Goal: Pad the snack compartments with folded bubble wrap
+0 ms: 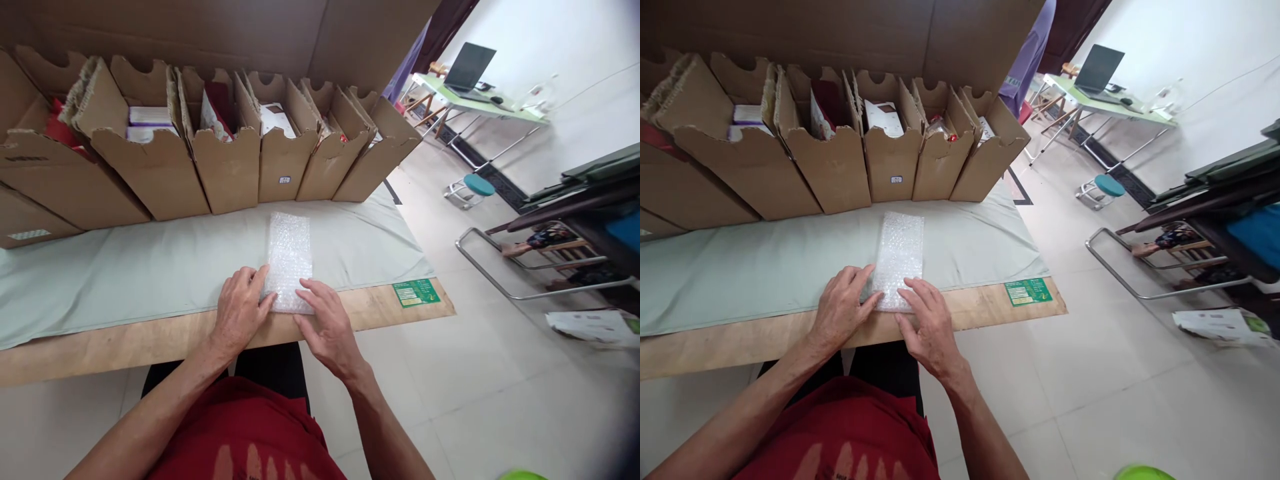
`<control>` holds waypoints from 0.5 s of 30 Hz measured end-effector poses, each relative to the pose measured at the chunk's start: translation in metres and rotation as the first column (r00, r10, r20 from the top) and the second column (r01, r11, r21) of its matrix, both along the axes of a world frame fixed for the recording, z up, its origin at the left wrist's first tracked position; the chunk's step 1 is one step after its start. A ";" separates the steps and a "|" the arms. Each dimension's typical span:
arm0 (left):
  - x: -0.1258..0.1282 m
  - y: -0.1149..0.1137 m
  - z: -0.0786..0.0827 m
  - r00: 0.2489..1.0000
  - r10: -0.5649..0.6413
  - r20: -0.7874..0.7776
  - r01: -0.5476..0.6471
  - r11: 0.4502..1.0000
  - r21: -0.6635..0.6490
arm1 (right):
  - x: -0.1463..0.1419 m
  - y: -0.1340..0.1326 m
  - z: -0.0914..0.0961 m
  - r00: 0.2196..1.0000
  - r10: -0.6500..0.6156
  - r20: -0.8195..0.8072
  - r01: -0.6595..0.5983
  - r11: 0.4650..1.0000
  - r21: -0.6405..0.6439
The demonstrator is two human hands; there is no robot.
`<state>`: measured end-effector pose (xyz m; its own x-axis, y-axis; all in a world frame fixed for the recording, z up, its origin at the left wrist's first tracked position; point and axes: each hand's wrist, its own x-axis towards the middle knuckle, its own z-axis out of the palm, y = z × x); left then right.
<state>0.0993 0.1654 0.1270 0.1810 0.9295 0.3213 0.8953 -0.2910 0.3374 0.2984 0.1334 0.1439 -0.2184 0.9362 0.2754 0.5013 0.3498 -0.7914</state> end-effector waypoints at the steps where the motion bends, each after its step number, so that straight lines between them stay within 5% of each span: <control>1: -0.001 0.000 0.000 1.000 -0.001 -0.001 0.001 1.000 0.002 | 0.003 0.001 -0.002 0.989 0.022 0.149 -0.033 0.997 0.070; 3: -0.003 -0.002 0.001 1.000 -0.010 0.020 0.010 1.000 0.020 | 0.007 0.003 -0.007 0.941 0.042 0.335 -0.085 0.990 0.116; 6: -0.009 -0.009 0.006 0.986 -0.141 0.092 0.135 0.988 0.071 | 0.010 0.008 -0.009 0.924 0.042 0.381 -0.101 0.986 0.135; 10: -0.018 -0.021 0.014 0.907 -0.394 0.149 0.385 0.919 0.081 | 0.014 0.013 0.001 0.966 0.100 0.238 -0.119 0.990 0.069; 15: -0.020 -0.017 0.015 0.911 -0.281 0.301 0.289 0.957 0.021 | 0.018 0.022 0.008 0.995 0.098 -0.034 -0.103 0.976 -0.193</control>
